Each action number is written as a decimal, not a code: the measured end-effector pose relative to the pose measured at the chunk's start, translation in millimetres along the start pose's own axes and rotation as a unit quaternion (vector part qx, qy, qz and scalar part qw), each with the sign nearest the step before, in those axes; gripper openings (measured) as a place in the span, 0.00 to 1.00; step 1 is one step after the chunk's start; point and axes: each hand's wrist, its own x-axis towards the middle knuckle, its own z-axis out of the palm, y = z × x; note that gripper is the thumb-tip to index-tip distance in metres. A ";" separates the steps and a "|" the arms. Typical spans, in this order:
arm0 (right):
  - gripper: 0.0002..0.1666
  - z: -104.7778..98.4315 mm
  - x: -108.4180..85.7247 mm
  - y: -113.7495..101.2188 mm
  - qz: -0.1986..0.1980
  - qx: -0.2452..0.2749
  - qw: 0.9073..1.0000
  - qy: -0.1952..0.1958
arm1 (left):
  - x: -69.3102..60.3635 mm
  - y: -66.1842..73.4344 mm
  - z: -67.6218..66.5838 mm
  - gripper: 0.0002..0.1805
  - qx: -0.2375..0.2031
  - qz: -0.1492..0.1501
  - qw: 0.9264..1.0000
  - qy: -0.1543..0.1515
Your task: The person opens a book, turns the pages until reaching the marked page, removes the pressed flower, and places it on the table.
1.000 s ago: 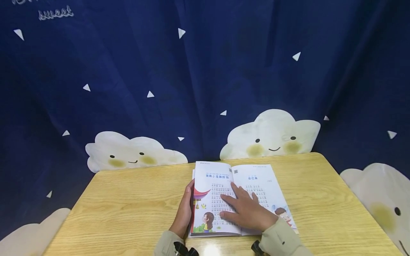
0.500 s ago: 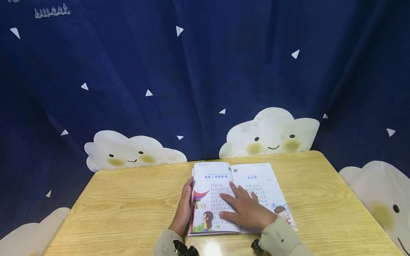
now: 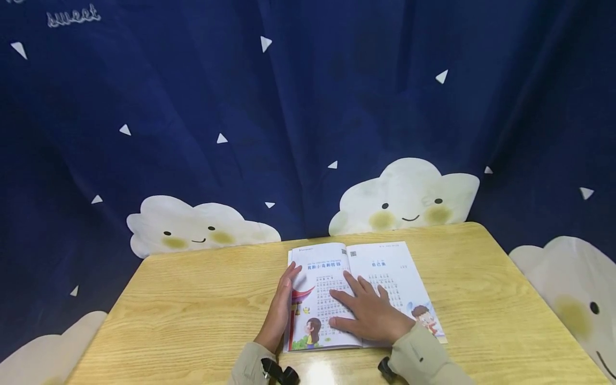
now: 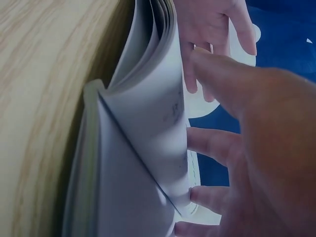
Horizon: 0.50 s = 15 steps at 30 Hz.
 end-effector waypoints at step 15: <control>0.40 -4.2 -1.1 2.8 0.004 0.005 1.000 -0.015 | -4.1 -6.7 1.3 0.39 0.310 0.088 0.942 -0.097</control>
